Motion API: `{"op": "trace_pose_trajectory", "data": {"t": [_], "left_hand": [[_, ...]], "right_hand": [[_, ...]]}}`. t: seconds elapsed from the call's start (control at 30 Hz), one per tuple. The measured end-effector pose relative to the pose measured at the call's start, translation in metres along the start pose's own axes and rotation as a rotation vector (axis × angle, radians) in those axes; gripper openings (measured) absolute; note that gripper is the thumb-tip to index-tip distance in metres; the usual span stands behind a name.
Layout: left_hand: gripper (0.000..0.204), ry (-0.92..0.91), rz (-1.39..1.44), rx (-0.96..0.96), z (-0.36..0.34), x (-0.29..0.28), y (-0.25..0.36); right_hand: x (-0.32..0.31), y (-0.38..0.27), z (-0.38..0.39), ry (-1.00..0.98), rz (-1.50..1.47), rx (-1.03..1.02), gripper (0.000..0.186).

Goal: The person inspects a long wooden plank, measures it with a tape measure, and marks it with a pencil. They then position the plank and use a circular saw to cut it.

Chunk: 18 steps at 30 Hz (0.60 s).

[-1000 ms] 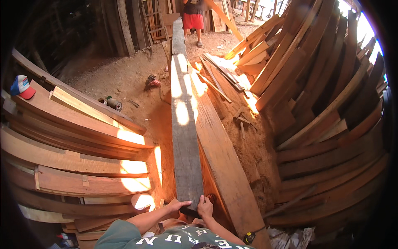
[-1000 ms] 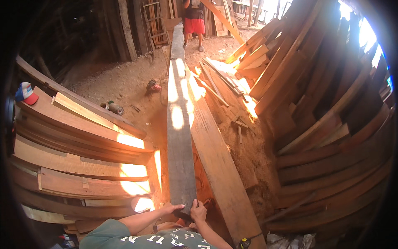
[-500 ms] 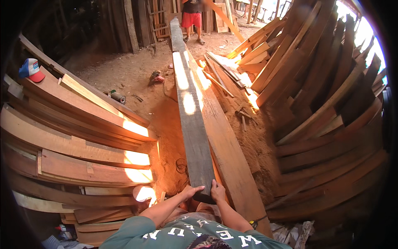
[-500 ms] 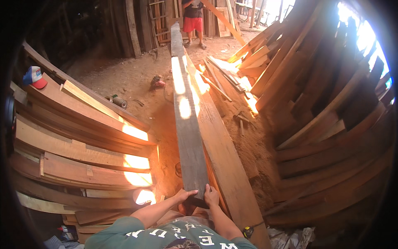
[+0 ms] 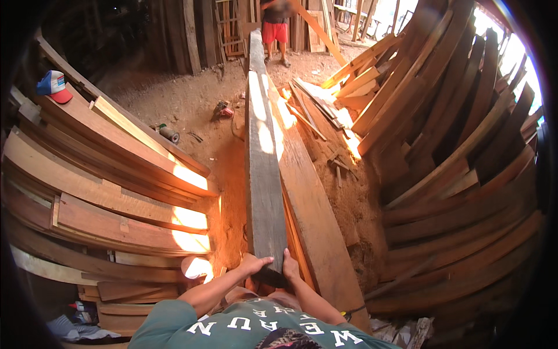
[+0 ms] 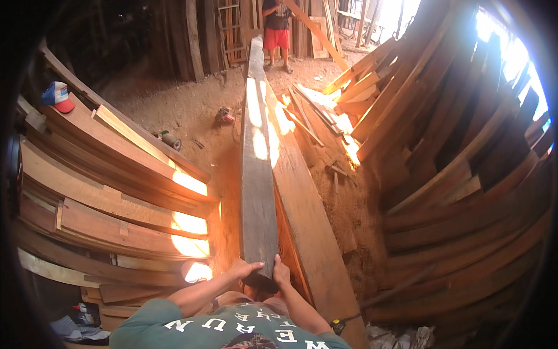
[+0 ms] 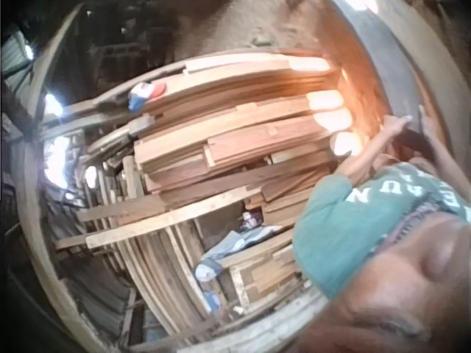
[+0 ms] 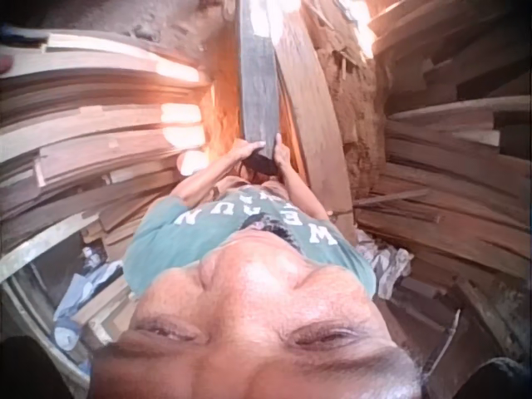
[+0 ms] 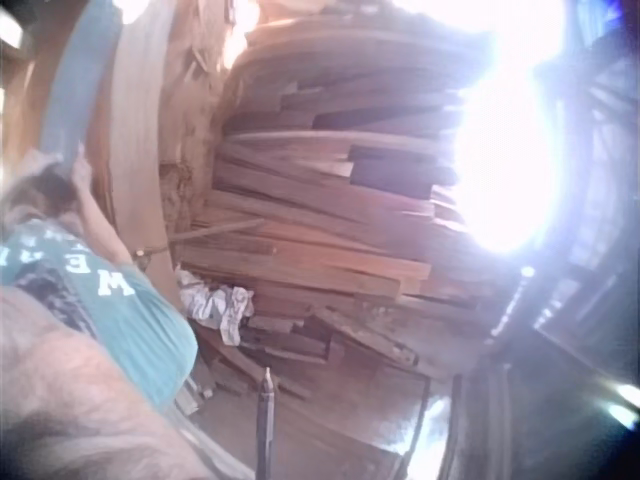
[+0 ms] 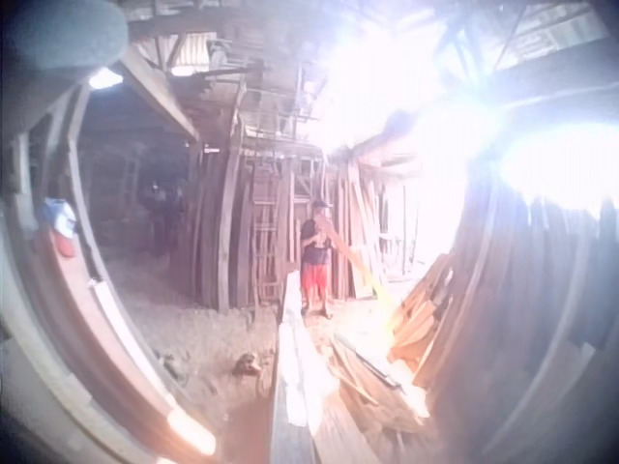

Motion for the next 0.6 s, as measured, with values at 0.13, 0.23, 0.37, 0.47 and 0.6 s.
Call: {"op": "trace_pose_trajectory", "data": {"t": [0.13, 0.23, 0.37, 0.47, 0.6], "left_hand": [[0.123, 0.253, -0.234, -0.079, -0.004, 0.029, 0.003], [0.126, 0.272, -0.316, -0.022, 0.019, 0.049, 0.028], [0.116, 0.258, -0.381, 0.058, 0.036, 0.061, 0.045], [0.112, 0.171, -0.342, 0.177, 0.035, 0.049, 0.030], [0.111, 0.094, -0.217, 0.451, 0.027, 0.051, 0.025]], "right_hand": [[-0.012, 0.018, -0.020, -0.064, -0.163, 0.072, 0.108], [-0.019, 0.045, -0.032, -0.101, -0.331, 0.088, 0.113], [-0.015, 0.105, -0.063, -0.218, -0.562, 0.258, 0.110], [-0.017, 0.074, -0.051, -0.342, -0.702, 0.308, 0.106], [-0.028, 0.061, -0.052, -0.329, -0.714, 0.080, 0.098]]}}
Point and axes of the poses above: each hand's wrist, its own z-axis away from the middle knuckle, its own x-axis out of the palm, y = z × x, the point moved 3 cm from there along -z, towards the middle knuckle, and after that the axes turned 13 degrees about -x, right-handed, at the moved point
